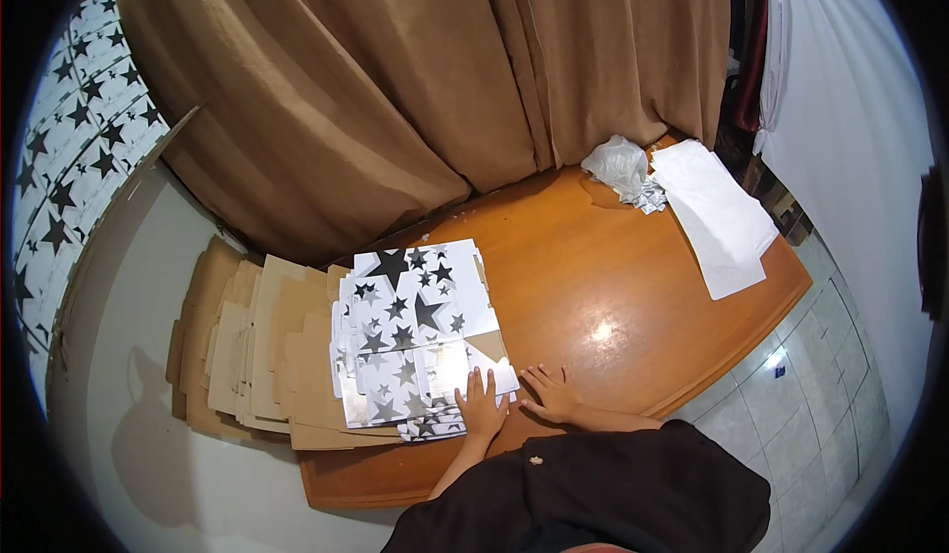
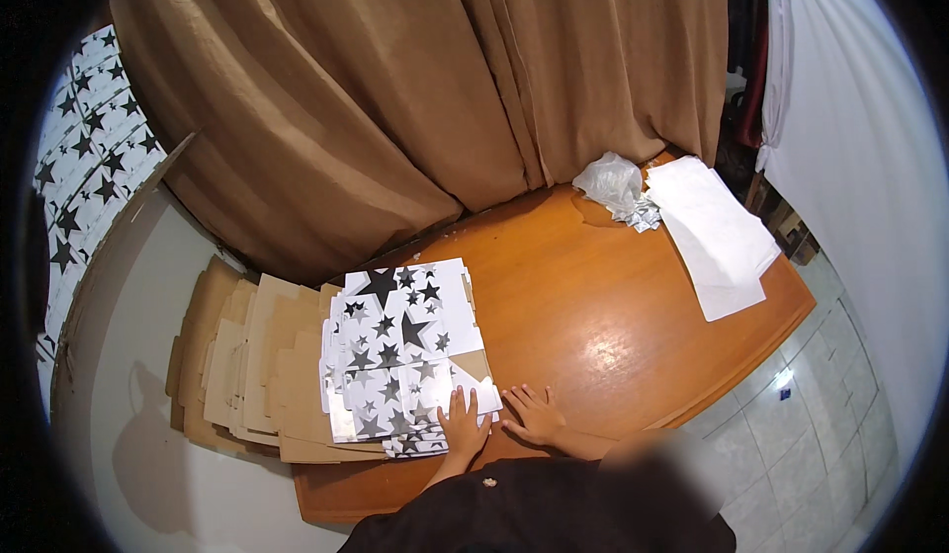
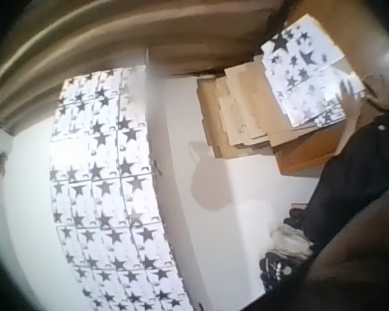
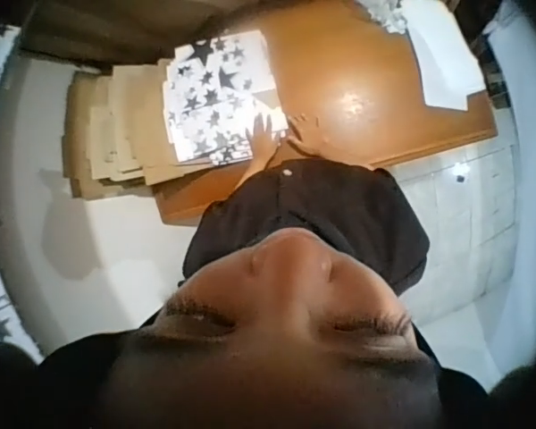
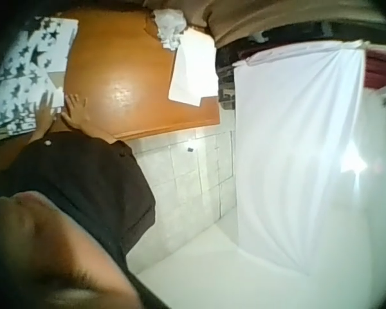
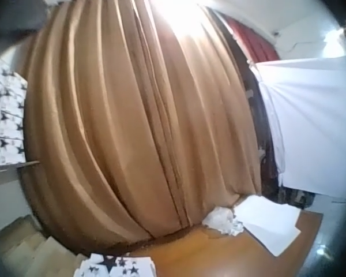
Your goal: The person is folding cardboard sheets into shoe boxes, placing tissue paper inside, and then stacking the completed boxes on a shelf.
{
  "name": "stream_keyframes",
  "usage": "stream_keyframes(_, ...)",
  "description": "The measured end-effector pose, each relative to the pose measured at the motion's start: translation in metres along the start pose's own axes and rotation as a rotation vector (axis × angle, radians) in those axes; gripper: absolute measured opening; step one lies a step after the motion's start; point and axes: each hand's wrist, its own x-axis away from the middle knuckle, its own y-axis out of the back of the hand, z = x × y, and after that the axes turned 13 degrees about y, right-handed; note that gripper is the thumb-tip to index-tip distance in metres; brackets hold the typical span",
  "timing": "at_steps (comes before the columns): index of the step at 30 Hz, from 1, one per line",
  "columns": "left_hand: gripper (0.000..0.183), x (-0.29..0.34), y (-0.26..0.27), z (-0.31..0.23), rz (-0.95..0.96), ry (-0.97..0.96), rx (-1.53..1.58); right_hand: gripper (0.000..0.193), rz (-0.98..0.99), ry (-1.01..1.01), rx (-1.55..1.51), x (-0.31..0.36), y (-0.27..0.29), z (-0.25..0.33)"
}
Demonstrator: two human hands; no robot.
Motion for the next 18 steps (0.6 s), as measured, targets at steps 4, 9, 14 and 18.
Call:
stream_keyframes(4,0.054,0.003,-0.003,0.007,0.058,0.024,0.083,0.065,-0.075,0.026,-0.129,0.004,0.007,-0.004)
stream_keyframes(9,0.045,0.003,0.018,-0.001,0.055,0.020,0.186,0.058,-0.176,-0.027,-0.238,0.011,-0.003,-0.010)
stream_keyframes(14,0.037,-0.014,0.059,-0.014,-0.172,0.152,0.626,0.046,-0.526,-0.187,-0.605,0.005,-0.004,-0.024)
stream_keyframes(18,0.028,-0.026,0.073,-0.002,-0.380,0.343,0.815,0.034,-0.782,-0.225,-0.600,-0.012,-0.008,-0.053)
